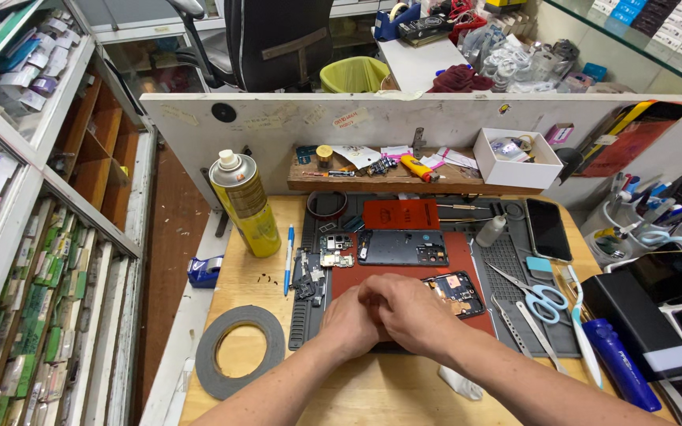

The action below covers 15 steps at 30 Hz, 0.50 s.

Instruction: The person disassembles a smartphone, removes the motherboard, cleans it with a cloth and a small brush, and reinserts it into the phone chassis. The person uses tweezers, a spudger, and a brush to handle and clean the components.

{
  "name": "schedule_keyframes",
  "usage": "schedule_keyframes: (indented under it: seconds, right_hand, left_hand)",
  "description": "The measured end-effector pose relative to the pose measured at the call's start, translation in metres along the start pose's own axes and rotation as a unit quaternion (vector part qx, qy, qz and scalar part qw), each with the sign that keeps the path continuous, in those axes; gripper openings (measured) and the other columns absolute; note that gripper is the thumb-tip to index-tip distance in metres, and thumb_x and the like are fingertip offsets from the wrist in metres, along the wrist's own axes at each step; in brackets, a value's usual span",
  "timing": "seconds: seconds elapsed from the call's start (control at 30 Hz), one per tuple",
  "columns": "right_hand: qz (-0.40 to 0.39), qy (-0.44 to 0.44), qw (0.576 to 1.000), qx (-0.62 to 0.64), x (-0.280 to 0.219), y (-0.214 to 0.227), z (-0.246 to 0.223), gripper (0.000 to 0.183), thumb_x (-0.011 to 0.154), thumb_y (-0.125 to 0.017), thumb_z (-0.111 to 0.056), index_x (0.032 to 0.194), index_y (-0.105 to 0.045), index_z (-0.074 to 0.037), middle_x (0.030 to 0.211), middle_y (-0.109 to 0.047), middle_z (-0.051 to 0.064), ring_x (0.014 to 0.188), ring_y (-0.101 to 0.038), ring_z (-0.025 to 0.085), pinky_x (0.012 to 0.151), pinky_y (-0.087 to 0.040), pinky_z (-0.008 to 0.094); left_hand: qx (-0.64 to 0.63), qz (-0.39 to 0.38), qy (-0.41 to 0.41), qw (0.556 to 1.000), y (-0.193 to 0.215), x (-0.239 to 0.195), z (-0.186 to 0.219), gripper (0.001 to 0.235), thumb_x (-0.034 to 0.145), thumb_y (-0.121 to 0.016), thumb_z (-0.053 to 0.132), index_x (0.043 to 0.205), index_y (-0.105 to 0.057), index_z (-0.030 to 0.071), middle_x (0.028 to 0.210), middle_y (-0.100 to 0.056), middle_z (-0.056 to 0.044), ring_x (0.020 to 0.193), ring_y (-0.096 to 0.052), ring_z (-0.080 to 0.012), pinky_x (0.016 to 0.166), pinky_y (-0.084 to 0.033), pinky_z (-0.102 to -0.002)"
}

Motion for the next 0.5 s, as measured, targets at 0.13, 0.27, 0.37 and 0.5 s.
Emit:
schedule_keyframes:
  seconds: [0.13, 0.27, 0.37, 0.5]
  right_hand:
    - [0.018, -0.014, 0.998, -0.057, -0.002, -0.003, -0.001, 0.021, 0.093, -0.057, -0.017, 0.109, -0.069, -0.010, 0.108, -0.068, 0.014, 0.103, -0.066, 0.035, 0.090, -0.051, 0.045]
    - [0.042, -0.004, 0.999, -0.019, 0.001, 0.000, -0.004, 0.027, 0.087, -0.054, -0.009, 0.108, -0.070, -0.010, 0.112, -0.069, 0.013, 0.104, -0.068, 0.035, 0.091, -0.053, 0.045]
    - [0.036, -0.037, 0.996, -0.076, 0.001, 0.004, -0.004, 0.024, 0.091, -0.056, -0.014, 0.110, -0.069, -0.011, 0.116, -0.067, 0.013, 0.106, -0.066, 0.037, 0.092, -0.051, 0.047]
    - [0.004, -0.058, 0.996, -0.064, 0.001, 0.010, -0.007, 0.033, 0.086, -0.057, -0.010, 0.116, -0.069, -0.013, 0.117, -0.066, 0.011, 0.104, -0.068, 0.034, 0.092, -0.053, 0.045]
  left_hand:
    - [0.015, 0.005, 0.000, 1.000, -0.002, 0.003, -0.003, 0.062, 0.072, -0.087, 0.038, 0.122, -0.063, 0.010, 0.128, -0.066, -0.011, 0.122, -0.062, -0.0337, 0.103, -0.051, -0.044]
    - [0.016, -0.011, 0.022, 1.000, 0.000, 0.000, -0.002, 0.065, 0.070, -0.088, 0.037, 0.123, -0.064, 0.010, 0.124, -0.069, -0.012, 0.120, -0.064, -0.0334, 0.102, -0.052, -0.043]
    - [0.022, -0.019, 0.019, 0.999, 0.002, -0.002, 0.003, 0.062, 0.069, -0.087, 0.038, 0.121, -0.065, 0.010, 0.116, -0.072, -0.011, 0.114, -0.068, -0.0321, 0.098, -0.054, -0.043]
    - [0.011, -0.020, 0.017, 1.000, 0.002, -0.002, 0.007, 0.071, 0.064, -0.093, 0.038, 0.124, -0.062, 0.017, 0.113, -0.070, -0.004, 0.111, -0.069, -0.0247, 0.098, -0.053, -0.040]
Point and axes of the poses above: each hand's wrist, its own x-axis towards the middle knuckle, its own y-axis out of the back of the hand, z = x × y, the point moved 4 cm from there along x, towards the middle knuckle
